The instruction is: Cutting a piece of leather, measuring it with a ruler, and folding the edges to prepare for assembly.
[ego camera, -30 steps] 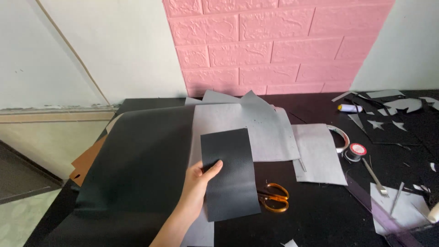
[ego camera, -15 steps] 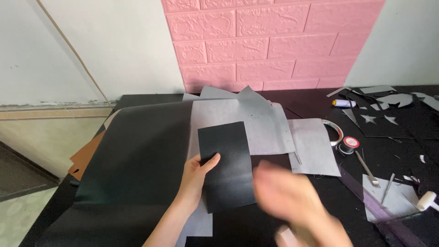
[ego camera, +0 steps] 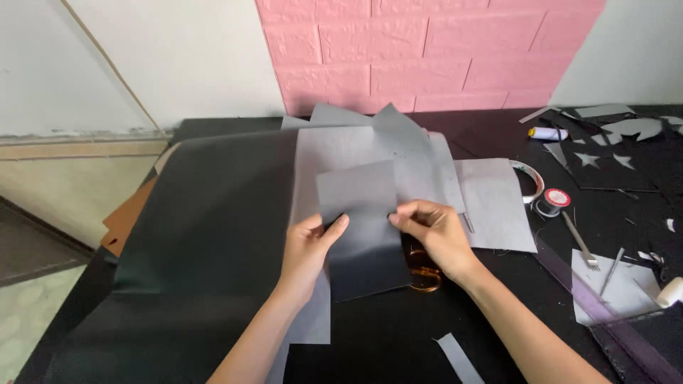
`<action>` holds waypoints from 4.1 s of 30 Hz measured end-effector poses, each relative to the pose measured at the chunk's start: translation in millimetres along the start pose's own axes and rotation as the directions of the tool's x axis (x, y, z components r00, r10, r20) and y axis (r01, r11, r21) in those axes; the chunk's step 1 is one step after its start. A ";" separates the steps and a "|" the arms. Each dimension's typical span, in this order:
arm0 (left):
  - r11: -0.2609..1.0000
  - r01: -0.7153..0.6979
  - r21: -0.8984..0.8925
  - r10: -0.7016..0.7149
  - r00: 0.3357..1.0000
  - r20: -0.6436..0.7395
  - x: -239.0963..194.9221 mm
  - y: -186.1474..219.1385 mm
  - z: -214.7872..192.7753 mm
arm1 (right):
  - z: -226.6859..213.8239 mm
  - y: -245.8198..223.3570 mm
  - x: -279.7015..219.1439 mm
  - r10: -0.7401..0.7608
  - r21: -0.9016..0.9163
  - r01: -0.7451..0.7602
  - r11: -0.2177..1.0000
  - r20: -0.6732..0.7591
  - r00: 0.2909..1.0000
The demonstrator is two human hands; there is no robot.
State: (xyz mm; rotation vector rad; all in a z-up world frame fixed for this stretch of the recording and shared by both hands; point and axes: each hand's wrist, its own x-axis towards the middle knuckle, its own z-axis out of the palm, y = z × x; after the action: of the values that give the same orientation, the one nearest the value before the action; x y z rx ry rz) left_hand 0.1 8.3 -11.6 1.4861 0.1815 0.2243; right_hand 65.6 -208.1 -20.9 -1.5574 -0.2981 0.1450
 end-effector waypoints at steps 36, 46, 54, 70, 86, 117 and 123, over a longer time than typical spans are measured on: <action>0.995 0.091 0.027 -0.089 0.995 -0.054 4.9 0.2 3.9 | -15.1 16.4 14.1 -0.034 0.223 0.060 0.973 -0.121 0.992; 0.987 0.146 0.074 -0.141 0.987 -0.074 5.8 -1.4 3.2 | -10.4 7.3 7.0 -0.060 0.059 0.062 0.996 -0.038 0.997; 0.999 0.002 0.038 -0.002 1.000 0.015 3.8 -9.4 0.1 | -14.4 15.6 8.5 -0.141 0.027 0.141 0.990 -0.015 0.990; 0.982 -0.039 0.187 0.028 0.998 0.062 3.3 -4.0 -2.1 | -8.7 1.6 3.4 -0.019 0.099 0.013 0.995 0.053 0.998; 0.997 0.081 -0.018 -0.079 0.995 0.067 8.5 -7.7 -3.8 | -12.0 14.0 12.3 0.006 0.104 0.006 0.995 -0.116 0.993; 0.986 0.094 -0.139 -0.108 0.990 -0.094 3.5 5.1 3.1 | -7.6 -11.8 1.2 -0.042 0.056 0.042 0.998 -0.004 0.999; 0.952 0.296 0.078 -0.294 0.955 -0.038 -12.4 42.6 16.7 | -10.5 -19.8 0.1 0.003 0.252 0.013 0.968 -0.060 0.998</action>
State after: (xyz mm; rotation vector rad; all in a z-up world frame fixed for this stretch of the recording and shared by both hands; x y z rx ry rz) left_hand -9.2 -8.0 32.0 1.5170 0.4348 -0.0065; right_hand 66.7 -218.5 -1.1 -1.3058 -0.2264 0.1265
